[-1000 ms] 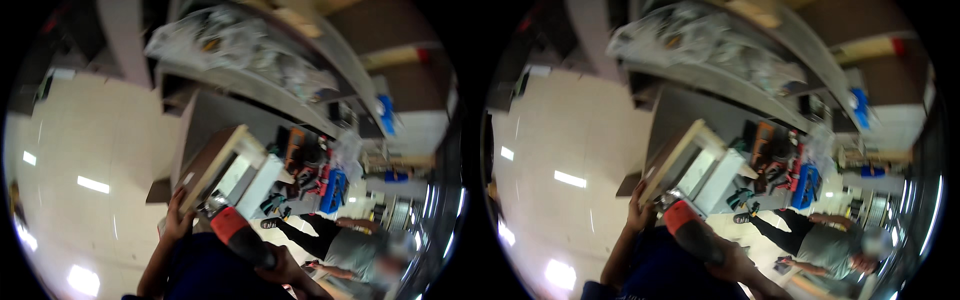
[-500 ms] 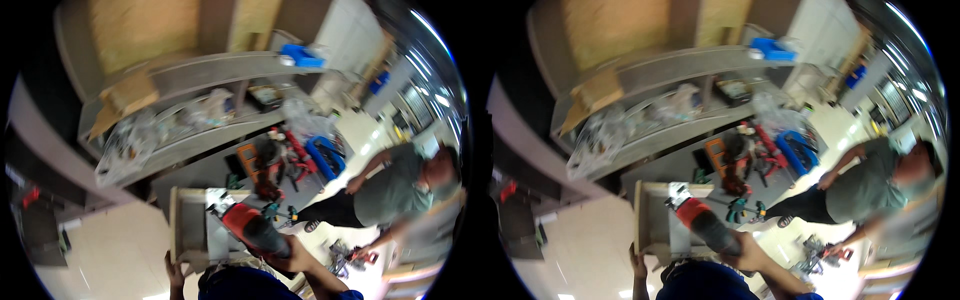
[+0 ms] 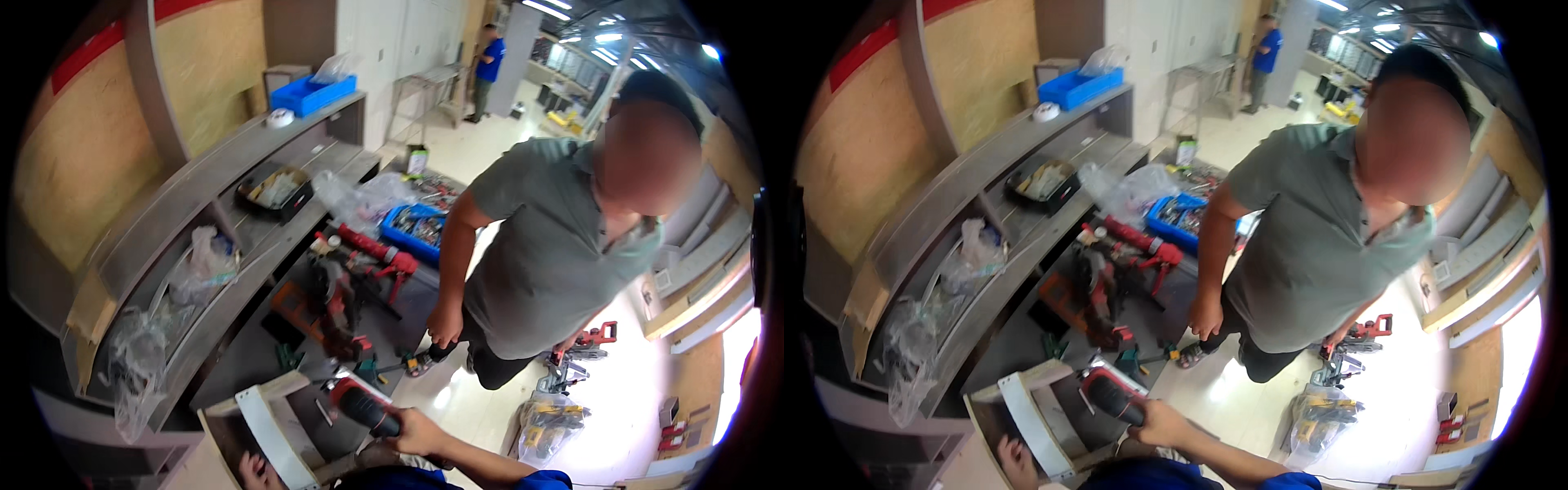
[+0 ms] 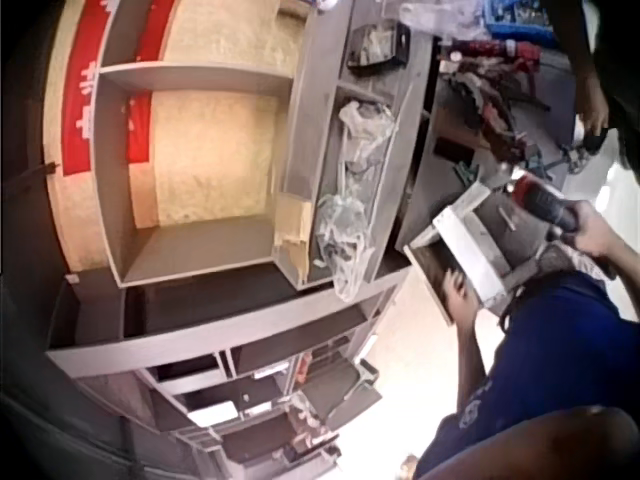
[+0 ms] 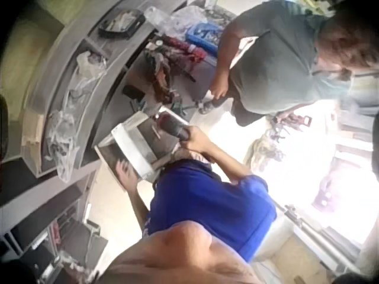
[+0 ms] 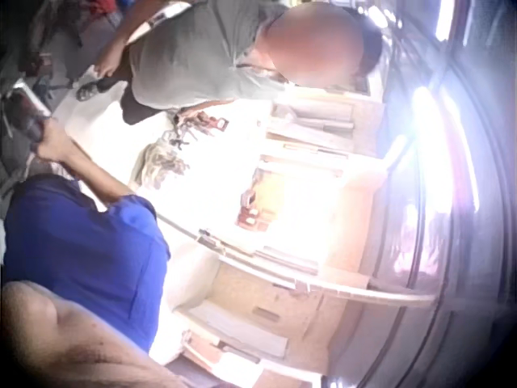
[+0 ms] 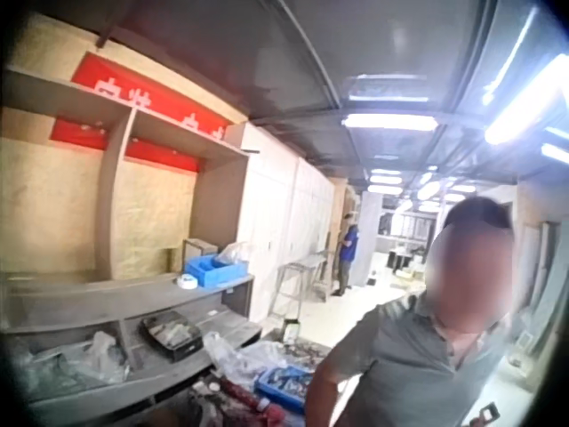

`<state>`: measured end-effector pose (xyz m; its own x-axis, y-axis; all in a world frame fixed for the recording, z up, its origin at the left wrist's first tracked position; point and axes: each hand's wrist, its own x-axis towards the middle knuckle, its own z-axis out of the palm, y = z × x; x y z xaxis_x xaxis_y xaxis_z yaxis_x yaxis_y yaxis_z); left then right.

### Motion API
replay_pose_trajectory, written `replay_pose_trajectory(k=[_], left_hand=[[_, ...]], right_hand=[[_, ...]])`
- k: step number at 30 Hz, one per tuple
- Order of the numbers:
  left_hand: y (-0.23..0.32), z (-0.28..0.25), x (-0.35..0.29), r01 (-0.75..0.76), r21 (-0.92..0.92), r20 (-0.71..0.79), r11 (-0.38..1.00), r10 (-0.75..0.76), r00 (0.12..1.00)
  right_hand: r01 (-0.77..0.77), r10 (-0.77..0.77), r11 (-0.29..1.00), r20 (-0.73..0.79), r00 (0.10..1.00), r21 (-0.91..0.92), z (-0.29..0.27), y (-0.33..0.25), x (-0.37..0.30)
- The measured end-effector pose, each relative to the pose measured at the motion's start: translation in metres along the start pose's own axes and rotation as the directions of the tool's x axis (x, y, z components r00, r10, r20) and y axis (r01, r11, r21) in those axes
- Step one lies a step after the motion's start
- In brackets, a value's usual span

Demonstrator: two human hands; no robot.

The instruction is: The person measures and marks a wooden cabinet frame using a digital caliper and a pencil, then uses a cordless drill to fasten a metal bracket to the frame. A second person assists by holding the bracket in place during drilling.

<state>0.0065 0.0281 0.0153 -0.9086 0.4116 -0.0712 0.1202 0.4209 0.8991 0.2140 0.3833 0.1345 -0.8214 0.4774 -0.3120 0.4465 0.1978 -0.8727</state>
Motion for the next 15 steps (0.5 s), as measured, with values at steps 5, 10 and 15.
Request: replay_pose_trajectory(k=[5, 10, 15], left_hand=[[0.050, 0.063, 0.055, 0.125, 0.292, -0.009, 0.948, -0.129, 0.992], [0.020, 0.050, 0.039, 0.271, 0.240, -0.028, 0.932, -0.272, 0.962], [0.053, 0.073, 0.026, 0.190, 0.382, -0.089, 0.905, -0.168, 0.982]], right_hand=[[-0.179, 0.183, 0.979, -0.030, 0.983, 0.093, -0.028, 0.037, -0.013], [-0.197, 0.201, 0.950, 0.012, 0.980, 0.242, -0.002, 0.046, -0.016], [-0.191, 0.169, 0.967, 0.136, 0.976, 0.170, -0.015, 0.055, 0.003]])
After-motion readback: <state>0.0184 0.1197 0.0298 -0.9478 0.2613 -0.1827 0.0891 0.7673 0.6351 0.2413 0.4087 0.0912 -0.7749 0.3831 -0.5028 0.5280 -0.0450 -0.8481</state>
